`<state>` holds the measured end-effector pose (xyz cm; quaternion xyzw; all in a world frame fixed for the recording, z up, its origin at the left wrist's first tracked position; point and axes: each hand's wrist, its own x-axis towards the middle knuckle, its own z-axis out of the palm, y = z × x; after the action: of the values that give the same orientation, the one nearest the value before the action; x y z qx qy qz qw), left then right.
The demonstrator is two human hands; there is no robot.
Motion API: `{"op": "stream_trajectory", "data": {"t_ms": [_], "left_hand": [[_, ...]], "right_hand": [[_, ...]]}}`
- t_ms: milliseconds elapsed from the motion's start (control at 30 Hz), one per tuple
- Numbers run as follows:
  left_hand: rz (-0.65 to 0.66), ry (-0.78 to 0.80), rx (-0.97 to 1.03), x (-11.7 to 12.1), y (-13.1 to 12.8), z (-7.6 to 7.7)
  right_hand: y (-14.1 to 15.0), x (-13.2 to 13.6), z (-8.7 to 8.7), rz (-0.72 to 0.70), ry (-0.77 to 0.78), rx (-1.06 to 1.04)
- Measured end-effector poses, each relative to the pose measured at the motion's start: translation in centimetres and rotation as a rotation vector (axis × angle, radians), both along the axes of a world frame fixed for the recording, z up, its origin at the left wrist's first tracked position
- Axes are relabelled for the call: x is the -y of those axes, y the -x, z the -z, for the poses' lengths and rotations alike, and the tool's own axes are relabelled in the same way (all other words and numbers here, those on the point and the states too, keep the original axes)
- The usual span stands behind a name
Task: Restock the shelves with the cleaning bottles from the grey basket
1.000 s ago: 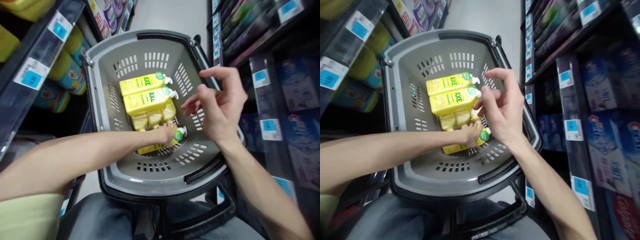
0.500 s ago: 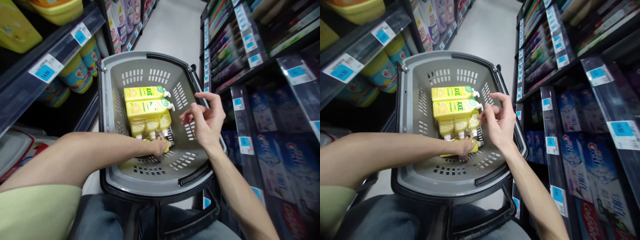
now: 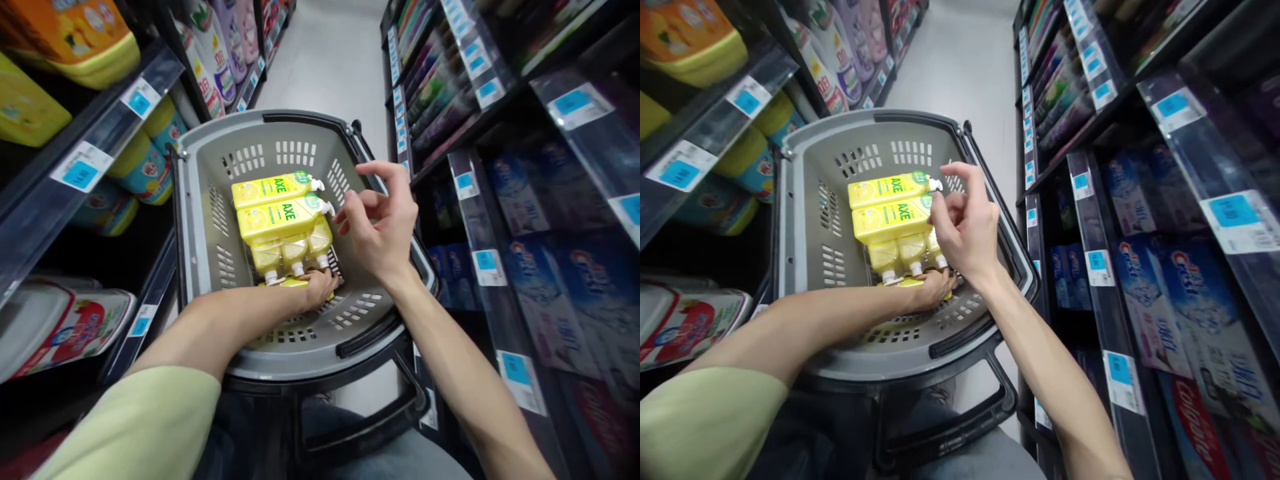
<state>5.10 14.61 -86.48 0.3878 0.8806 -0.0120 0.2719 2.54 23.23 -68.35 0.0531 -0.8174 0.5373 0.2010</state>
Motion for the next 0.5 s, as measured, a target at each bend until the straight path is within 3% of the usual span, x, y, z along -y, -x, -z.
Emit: {"op": "stream_trajectory", "data": {"t_ms": [100,200,333,500], "left_hand": [[0.097,0.020,-0.002,-0.1,0.7,-0.9],[0.110,0.003,0.014,0.6,1.5,-2.9],[0.030,-0.047,0.056,2.3,2.5,-6.5],[-0.103,-0.327,0.047,7.4,3.7,-11.9]], "right_hand": [[0.0,-0.3,0.0,-0.012,-0.031,0.036],[0.2,-0.4,0.0,-0.023,-0.047,0.036],[0.1,-0.3,-0.2,0.022,-0.010,0.010],[-0.1,-0.3,-0.9,0.026,0.206,0.010]]}}
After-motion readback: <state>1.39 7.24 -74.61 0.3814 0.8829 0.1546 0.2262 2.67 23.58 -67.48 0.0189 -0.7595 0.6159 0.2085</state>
